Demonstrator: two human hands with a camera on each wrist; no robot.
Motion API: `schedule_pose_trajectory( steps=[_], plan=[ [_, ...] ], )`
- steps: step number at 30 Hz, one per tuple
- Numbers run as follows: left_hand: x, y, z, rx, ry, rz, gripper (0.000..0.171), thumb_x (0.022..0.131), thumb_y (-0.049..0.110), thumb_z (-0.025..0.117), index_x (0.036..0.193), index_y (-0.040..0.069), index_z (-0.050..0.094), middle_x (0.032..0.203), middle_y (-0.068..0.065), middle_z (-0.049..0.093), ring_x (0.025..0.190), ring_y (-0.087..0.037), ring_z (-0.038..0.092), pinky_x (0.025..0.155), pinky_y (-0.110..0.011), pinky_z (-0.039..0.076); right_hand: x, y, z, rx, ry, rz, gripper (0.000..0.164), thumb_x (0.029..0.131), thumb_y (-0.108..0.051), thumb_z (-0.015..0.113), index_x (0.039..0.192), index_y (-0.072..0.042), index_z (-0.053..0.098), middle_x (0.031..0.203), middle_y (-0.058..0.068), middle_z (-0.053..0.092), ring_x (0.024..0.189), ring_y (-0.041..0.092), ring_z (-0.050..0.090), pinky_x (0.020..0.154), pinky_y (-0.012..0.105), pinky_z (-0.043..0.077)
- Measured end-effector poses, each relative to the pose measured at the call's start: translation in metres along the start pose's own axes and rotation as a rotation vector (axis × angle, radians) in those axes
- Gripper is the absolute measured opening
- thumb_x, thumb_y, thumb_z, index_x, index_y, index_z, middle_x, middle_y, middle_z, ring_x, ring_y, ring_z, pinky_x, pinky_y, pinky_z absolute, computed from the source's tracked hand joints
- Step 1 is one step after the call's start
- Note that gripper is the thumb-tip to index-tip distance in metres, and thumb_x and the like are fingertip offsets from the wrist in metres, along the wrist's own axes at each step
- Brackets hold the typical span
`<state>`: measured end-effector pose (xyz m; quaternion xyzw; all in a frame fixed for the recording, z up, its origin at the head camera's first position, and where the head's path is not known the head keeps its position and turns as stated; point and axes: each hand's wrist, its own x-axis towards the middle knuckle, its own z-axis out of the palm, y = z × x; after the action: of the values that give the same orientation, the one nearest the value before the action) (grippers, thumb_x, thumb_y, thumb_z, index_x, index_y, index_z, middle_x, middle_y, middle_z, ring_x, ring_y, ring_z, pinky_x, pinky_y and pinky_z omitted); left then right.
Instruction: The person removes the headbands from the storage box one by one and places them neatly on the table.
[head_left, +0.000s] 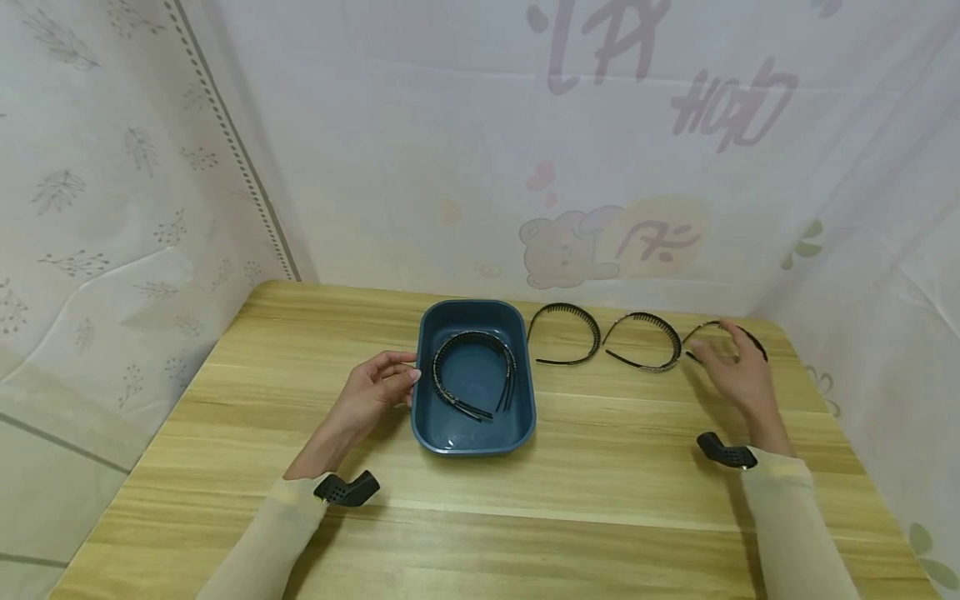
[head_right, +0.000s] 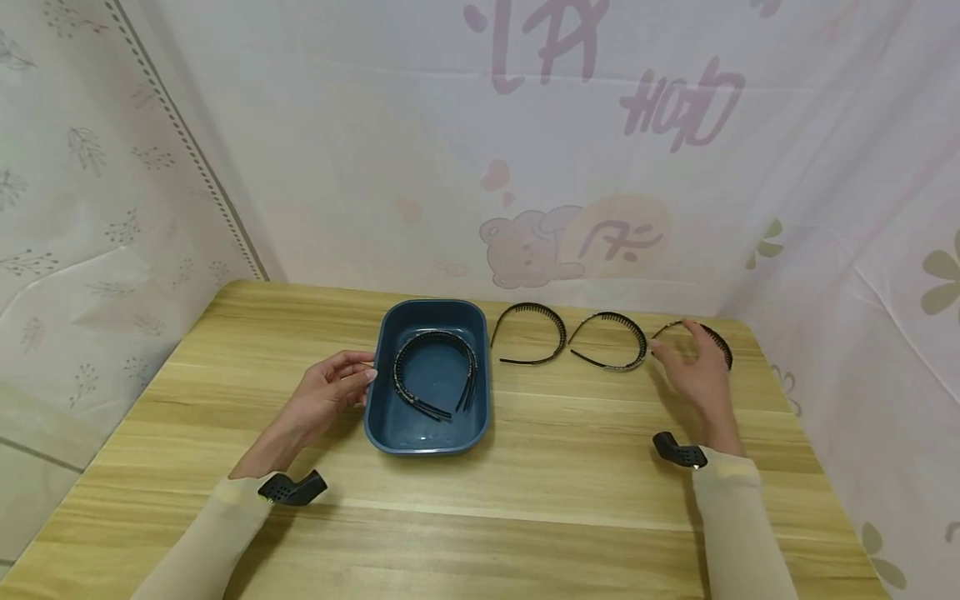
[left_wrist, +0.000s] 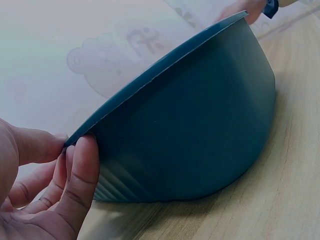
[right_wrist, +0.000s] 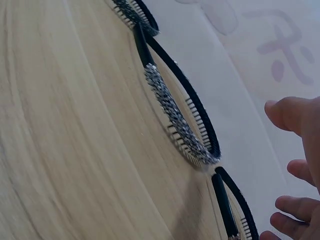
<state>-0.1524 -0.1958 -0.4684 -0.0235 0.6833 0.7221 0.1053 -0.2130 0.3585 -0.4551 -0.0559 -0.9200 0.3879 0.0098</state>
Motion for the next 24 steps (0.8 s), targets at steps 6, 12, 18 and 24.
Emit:
schedule_pose_trajectory(
  steps=[6, 12, 18, 24],
  plan=[
    [-0.001, 0.001, 0.001, -0.007, -0.001, 0.006, 0.041, 0.101, 0.006, 0.063, 0.138, -0.005, 0.051, 0.094, 0.002, 0.067, 0.073, -0.009, 0.064, 0.071, -0.024, 0.06, 0.003, -0.006, 0.009, -0.026, -0.013, -0.076, 0.092, 0.098, -0.058, 0.059, 0.166, -0.023, 0.01, 0.17, 0.024, 0.01, 0.147, 0.062, 0.019, 0.108, 0.081, 0.027],
    [-0.001, 0.001, 0.001, -0.024, 0.006, 0.002, 0.039, 0.1, 0.004, 0.064, 0.137, -0.005, 0.052, 0.092, 0.003, 0.067, 0.07, -0.009, 0.063, 0.069, -0.024, 0.06, 0.001, -0.015, 0.016, -0.061, -0.027, -0.15, 0.09, 0.1, -0.054, 0.06, 0.166, -0.019, 0.01, 0.171, 0.022, 0.01, 0.15, 0.059, 0.016, 0.109, 0.082, 0.025],
    [0.0, 0.001, 0.001, -0.031, 0.008, -0.003, 0.039, 0.1, 0.004, 0.064, 0.136, -0.004, 0.052, 0.092, 0.004, 0.067, 0.07, -0.009, 0.063, 0.068, -0.023, 0.06, 0.001, -0.026, 0.02, -0.033, -0.036, -0.189, 0.09, 0.099, -0.052, 0.062, 0.166, -0.019, 0.013, 0.172, 0.017, 0.006, 0.156, 0.051, 0.007, 0.115, 0.08, 0.016],
    [-0.001, 0.002, 0.001, -0.033, 0.007, -0.003, 0.039, 0.1, 0.004, 0.064, 0.136, -0.005, 0.051, 0.092, 0.004, 0.067, 0.071, -0.009, 0.064, 0.069, -0.023, 0.06, 0.001, -0.034, 0.026, -0.028, -0.065, -0.214, 0.09, 0.099, -0.052, 0.063, 0.166, -0.019, 0.013, 0.173, 0.016, 0.003, 0.156, 0.05, 0.004, 0.114, 0.081, 0.016]
  ],
)
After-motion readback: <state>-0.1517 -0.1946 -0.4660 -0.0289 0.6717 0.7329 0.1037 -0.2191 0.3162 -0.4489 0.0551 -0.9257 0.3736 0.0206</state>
